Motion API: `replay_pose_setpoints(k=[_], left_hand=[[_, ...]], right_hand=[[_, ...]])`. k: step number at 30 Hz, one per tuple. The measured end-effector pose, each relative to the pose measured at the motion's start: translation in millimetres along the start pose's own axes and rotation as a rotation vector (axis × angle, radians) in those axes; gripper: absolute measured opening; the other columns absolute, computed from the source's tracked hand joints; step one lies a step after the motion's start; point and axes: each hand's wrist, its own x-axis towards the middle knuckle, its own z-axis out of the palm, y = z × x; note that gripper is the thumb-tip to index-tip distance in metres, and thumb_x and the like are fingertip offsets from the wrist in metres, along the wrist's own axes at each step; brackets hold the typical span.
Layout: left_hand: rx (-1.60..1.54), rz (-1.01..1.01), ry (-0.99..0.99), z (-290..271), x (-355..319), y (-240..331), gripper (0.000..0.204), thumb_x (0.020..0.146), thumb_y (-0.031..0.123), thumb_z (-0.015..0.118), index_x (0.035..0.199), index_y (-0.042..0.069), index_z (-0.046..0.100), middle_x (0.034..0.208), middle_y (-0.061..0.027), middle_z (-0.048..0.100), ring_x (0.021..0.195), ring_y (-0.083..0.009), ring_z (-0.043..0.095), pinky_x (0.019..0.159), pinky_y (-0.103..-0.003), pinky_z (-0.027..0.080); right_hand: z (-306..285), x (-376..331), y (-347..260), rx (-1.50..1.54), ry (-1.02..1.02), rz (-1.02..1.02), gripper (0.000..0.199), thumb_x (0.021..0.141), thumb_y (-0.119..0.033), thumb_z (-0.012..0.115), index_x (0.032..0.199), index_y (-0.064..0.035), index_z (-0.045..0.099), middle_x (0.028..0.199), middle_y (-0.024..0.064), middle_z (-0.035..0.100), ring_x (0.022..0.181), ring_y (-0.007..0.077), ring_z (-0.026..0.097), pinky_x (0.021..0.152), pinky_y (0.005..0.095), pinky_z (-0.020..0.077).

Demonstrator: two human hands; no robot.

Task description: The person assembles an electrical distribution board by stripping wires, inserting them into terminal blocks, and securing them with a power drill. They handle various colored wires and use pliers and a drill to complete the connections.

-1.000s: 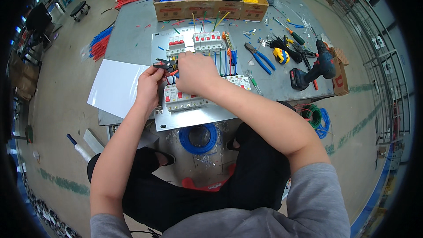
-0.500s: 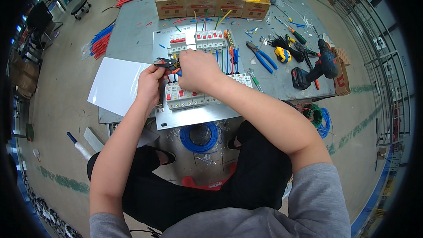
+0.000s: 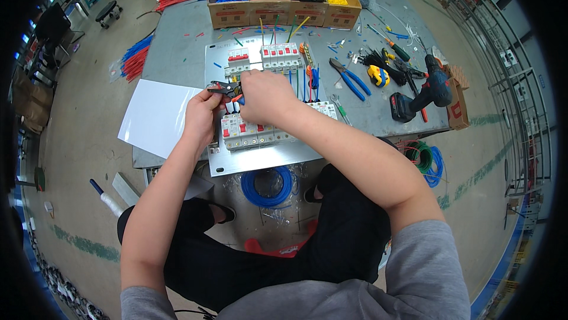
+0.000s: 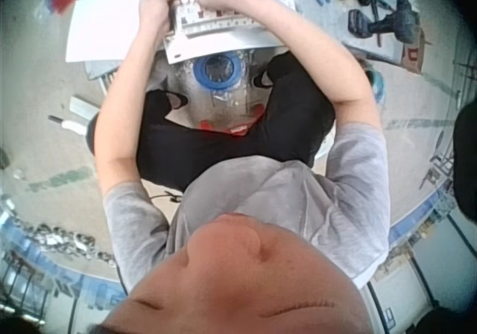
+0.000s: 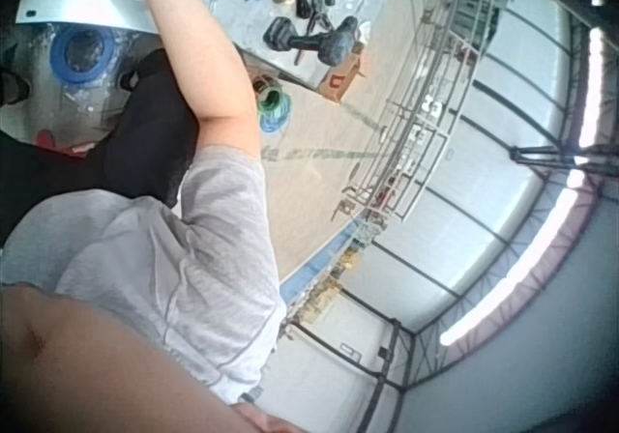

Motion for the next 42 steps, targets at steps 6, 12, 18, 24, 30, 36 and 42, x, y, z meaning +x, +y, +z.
replay_pose_setpoints(k=[6,12,18,24,30,36,42], left_hand=[[0.043,0.026,0.005,-5.1,4.0,-6.0,0.015,0.111,0.007,0.062,0.114,0.001,0.075,0.100,-0.0045,0.075,0.084,-0.0097,0.058,0.080,-0.025,0.052],[0.131,0.050,-0.006,-7.8,7.8,-4.8,0.017,0.110,0.008,0.063,0.116,-0.002,0.076,0.099,-0.0045,0.075,0.082,-0.0098,0.059,0.078,-0.026,0.050],[0.101,-0.015,-0.001,0.3,6.0,1.7,0.021,0.110,0.009,0.063,0.123,-0.002,0.076,0.098,-0.0033,0.074,0.083,-0.0081,0.059,0.074,-0.025,0.050],[0.061,-0.013,-0.015,9.9,5.4,5.8,0.036,0.110,0.004,0.060,0.144,0.008,0.072,0.103,-0.0033,0.072,0.083,-0.0076,0.060,0.070,-0.023,0.051],[0.100,0.039,0.072,13.0,2.0,6.7,0.031,0.111,0.013,0.062,0.138,-0.001,0.067,0.107,-0.0039,0.072,0.093,-0.0111,0.065,0.080,-0.027,0.052],[0.167,0.114,0.089,10.5,2.8,5.1,0.030,0.106,0.012,0.067,0.132,-0.002,0.069,0.111,-0.0077,0.074,0.097,-0.0140,0.068,0.083,-0.030,0.055],[0.260,0.139,0.095,6.1,12.6,5.8,0.032,0.103,0.017,0.067,0.128,-0.001,0.072,0.111,-0.0080,0.075,0.101,-0.0170,0.068,0.085,-0.035,0.055]], right_hand=[[-1.6,1.3,3.3,0.027,-0.011,-0.026,0.040,0.084,-0.025,0.076,0.115,-0.0004,0.068,0.111,0.0205,0.075,0.107,0.0415,0.074,0.094,0.0512,0.0603],[-1.6,1.5,6.0,0.046,0.023,-0.058,0.036,0.086,-0.026,0.080,0.110,-0.0010,0.070,0.105,0.0205,0.077,0.102,0.0423,0.075,0.092,0.0518,0.0603],[5.5,5.2,11.9,0.203,-0.007,0.023,0.038,0.088,-0.029,0.080,0.108,0.0026,0.073,0.088,0.0173,0.076,0.089,0.0383,0.077,0.083,0.0490,0.0614],[-18.3,22.6,30.1,1.051,0.096,0.393,0.028,0.095,-0.026,0.078,0.107,0.0001,0.076,0.078,0.0017,0.067,0.057,0.0120,0.057,0.056,0.0324,0.0470],[-48.8,11.5,72.0,0.752,0.167,0.198,0.040,0.096,-0.029,0.077,0.122,0.0014,0.072,0.097,0.0060,0.072,0.080,0.0124,0.064,0.076,0.0303,0.0521],[-54.6,-16.2,102.0,0.582,0.212,0.248,0.058,0.095,-0.026,0.080,0.141,0.0015,0.059,0.113,0.0147,0.073,0.097,0.0209,0.070,0.091,0.0355,0.0552],[-40.7,-51.6,172.1,0.658,0.326,0.320,0.060,0.099,-0.031,0.077,0.146,-0.0121,0.045,0.108,0.0178,0.070,0.098,0.0313,0.073,0.088,0.0452,0.0564]])
